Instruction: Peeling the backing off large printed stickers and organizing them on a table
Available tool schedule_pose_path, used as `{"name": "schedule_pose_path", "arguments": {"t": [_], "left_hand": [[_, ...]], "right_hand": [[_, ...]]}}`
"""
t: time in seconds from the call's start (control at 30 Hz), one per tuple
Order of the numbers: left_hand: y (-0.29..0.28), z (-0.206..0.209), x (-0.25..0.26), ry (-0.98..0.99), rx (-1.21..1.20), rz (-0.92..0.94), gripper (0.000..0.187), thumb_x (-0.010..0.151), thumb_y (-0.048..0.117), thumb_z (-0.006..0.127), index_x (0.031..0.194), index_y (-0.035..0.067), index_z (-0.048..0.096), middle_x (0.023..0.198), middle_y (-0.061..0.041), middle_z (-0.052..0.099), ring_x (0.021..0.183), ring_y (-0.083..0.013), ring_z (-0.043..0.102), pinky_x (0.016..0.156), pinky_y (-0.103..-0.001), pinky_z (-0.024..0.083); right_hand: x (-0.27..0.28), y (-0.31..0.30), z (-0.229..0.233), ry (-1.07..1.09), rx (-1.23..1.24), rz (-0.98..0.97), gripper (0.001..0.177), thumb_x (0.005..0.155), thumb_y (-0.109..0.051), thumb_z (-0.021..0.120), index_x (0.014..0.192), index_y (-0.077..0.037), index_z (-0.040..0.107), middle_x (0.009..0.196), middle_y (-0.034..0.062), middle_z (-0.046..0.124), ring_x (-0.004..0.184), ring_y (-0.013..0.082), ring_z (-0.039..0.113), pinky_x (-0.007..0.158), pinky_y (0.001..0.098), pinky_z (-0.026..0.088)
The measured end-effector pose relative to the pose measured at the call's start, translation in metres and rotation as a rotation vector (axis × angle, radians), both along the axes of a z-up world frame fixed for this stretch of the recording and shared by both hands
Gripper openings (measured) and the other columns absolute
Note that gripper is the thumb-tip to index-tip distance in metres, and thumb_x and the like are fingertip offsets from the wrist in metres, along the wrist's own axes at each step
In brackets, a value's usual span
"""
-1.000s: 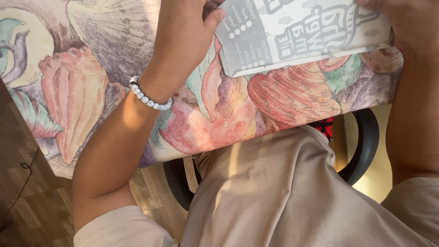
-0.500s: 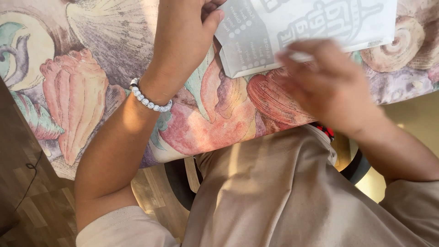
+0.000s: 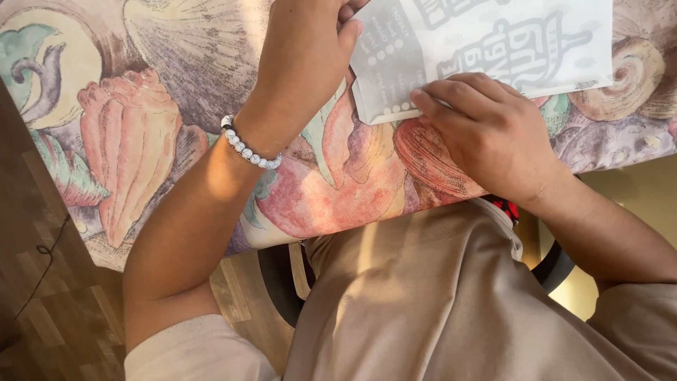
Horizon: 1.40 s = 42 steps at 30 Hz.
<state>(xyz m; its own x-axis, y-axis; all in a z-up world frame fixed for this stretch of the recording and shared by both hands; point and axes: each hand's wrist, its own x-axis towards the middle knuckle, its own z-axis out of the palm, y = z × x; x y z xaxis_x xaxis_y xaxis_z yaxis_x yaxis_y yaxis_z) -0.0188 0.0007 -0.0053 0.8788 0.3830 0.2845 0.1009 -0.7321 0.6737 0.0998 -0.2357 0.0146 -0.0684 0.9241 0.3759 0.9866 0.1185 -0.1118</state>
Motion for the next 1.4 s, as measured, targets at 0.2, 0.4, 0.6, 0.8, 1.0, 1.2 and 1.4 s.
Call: {"name": "schedule_pose_path", "arguments": {"t": [0.2,0.4,0.6,0.8,1.0,1.2,1.4], "left_hand": [[0.009,-0.004,0.007,-0.002,-0.106,-0.008,0.018,0.080,-0.007,0.070,0.086,0.009,0.065,0.078,0.001,0.066,0.072,-0.0103,0.063,0.067,-0.029,0.053],[0.009,0.009,0.009,0.005,-0.275,-0.023,0.016,0.084,-0.004,0.066,0.084,0.012,0.066,0.084,0.003,0.073,0.079,-0.0081,0.072,0.072,-0.023,0.058],[-0.026,0.035,-0.011,-0.168,-0.064,-0.090,0.012,0.096,-0.007,0.065,0.097,0.005,0.069,0.083,-0.007,0.075,0.068,-0.0111,0.071,0.057,-0.016,0.056],[-0.048,0.019,-0.026,0.057,0.140,-0.077,0.052,0.085,-0.006,0.066,0.134,0.007,0.053,0.110,-0.007,0.076,0.088,-0.0281,0.072,0.063,-0.043,0.055],[-0.021,0.008,0.003,0.090,-0.091,-0.017,0.065,0.075,-0.019,0.072,0.134,0.004,0.056,0.128,-0.012,0.070,0.109,-0.0246,0.073,0.090,-0.024,0.070],[-0.007,0.017,0.018,0.158,-0.058,-0.041,0.009,0.086,0.019,0.082,0.087,0.016,0.073,0.059,0.004,0.040,0.053,-0.0133,0.039,0.050,-0.033,0.031],[-0.011,0.017,0.021,0.214,-0.030,0.025,0.053,0.078,0.007,0.076,0.129,0.021,0.069,0.112,-0.001,0.081,0.096,-0.0278,0.075,0.069,-0.043,0.059]], "right_hand": [[0.002,-0.004,-0.004,-0.070,0.000,0.037,0.017,0.108,-0.005,0.070,0.122,-0.009,0.078,0.122,0.0118,0.074,0.108,0.0287,0.073,0.088,0.0382,0.063],[-0.008,-0.004,0.000,-0.040,-0.040,-0.018,0.021,0.103,0.002,0.066,0.121,-0.003,0.076,0.127,0.0179,0.059,0.117,0.0356,0.064,0.093,0.0429,0.061],[-0.022,-0.010,0.004,-0.166,-0.154,-0.089,0.029,0.100,-0.008,0.062,0.128,-0.006,0.069,0.116,0.0077,0.059,0.100,0.0254,0.063,0.076,0.0357,0.055],[-0.023,-0.012,-0.002,-0.225,-0.109,-0.106,0.030,0.099,-0.009,0.064,0.128,-0.009,0.070,0.116,0.0034,0.061,0.101,0.0215,0.064,0.077,0.0324,0.054],[-0.024,-0.013,0.000,-0.262,-0.094,-0.102,0.028,0.098,-0.005,0.061,0.124,-0.009,0.069,0.118,0.0031,0.061,0.099,0.0206,0.063,0.074,0.0309,0.052],[-0.024,-0.014,-0.006,-0.235,-0.078,-0.112,0.032,0.094,-0.005,0.062,0.126,-0.010,0.069,0.121,0.0041,0.061,0.103,0.0221,0.064,0.078,0.0321,0.053],[-0.023,-0.015,-0.008,-0.206,-0.090,-0.115,0.031,0.096,-0.006,0.062,0.126,-0.010,0.070,0.121,0.0047,0.061,0.106,0.0233,0.064,0.080,0.0328,0.053]]}}
